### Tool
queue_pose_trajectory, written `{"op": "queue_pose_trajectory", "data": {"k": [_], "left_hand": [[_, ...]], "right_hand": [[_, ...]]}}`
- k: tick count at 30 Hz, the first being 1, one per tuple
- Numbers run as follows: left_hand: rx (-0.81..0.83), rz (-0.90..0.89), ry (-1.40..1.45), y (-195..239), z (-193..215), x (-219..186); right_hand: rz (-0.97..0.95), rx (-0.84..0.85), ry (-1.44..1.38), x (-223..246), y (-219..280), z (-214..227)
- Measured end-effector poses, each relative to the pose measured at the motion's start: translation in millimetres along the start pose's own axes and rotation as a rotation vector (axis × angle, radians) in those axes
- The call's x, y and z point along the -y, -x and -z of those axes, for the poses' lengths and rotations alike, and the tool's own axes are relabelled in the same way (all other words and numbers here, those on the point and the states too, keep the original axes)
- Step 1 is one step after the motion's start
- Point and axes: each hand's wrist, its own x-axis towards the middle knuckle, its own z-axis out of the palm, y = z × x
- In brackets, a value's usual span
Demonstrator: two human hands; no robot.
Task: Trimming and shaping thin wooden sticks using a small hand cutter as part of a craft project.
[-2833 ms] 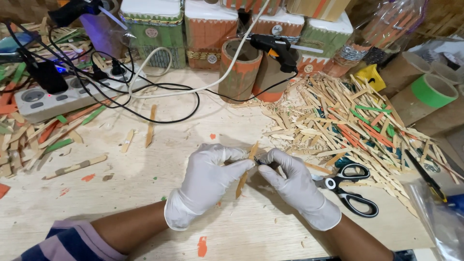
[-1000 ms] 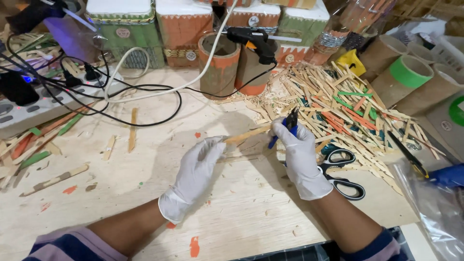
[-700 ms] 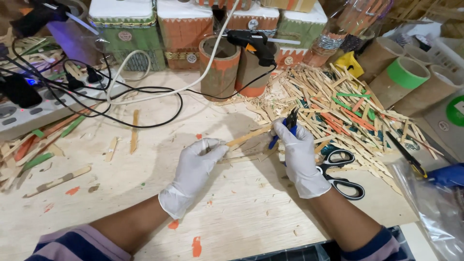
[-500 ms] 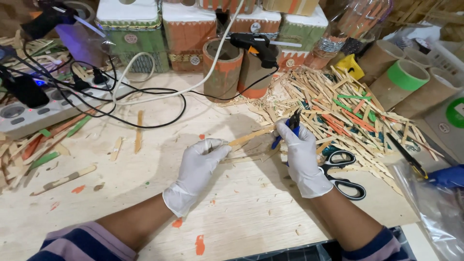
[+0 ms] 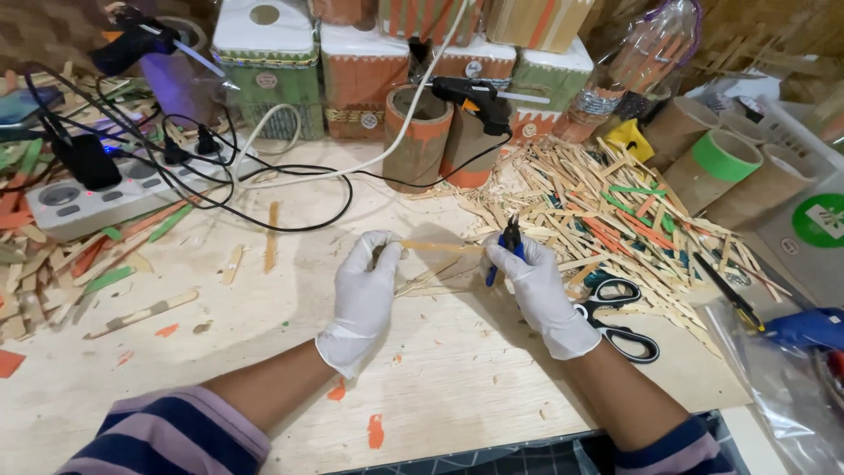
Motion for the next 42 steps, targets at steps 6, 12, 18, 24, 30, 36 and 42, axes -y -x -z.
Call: {"op": "queue_pose_trajectory", "data": {"k": [6,12,18,24,30,36,42], "left_hand": [[0.017,-0.041,-0.032,-19,2,25],[0.020,-0.094,-0.033,0,4,3],[-0.002,-0.113,-0.035,-12,0,21],[0.003,-0.029,-0.055,-29,-2,35],[0.019,-0.073,0.006,-50,7,58],[0.063,-0.118,-0.003,-54,8,63],[0.075,-0.168,-0.021,-29,10,35]], "right_hand": [[-0.032,-0.037,0.018,-18,-10,6],[-0.089,-0.020,-0.011,-31,-15,8],[-0.106,0.015,-0.042,-34,-17,8],[-0.165,-0.096,0.215,-44,-32,15],[-0.115,-0.224,0.329,-39,-54,42],[-0.102,-0.297,0.430,-26,-70,103],[0.087,-0.512,0.465,4,-89,214]]}}
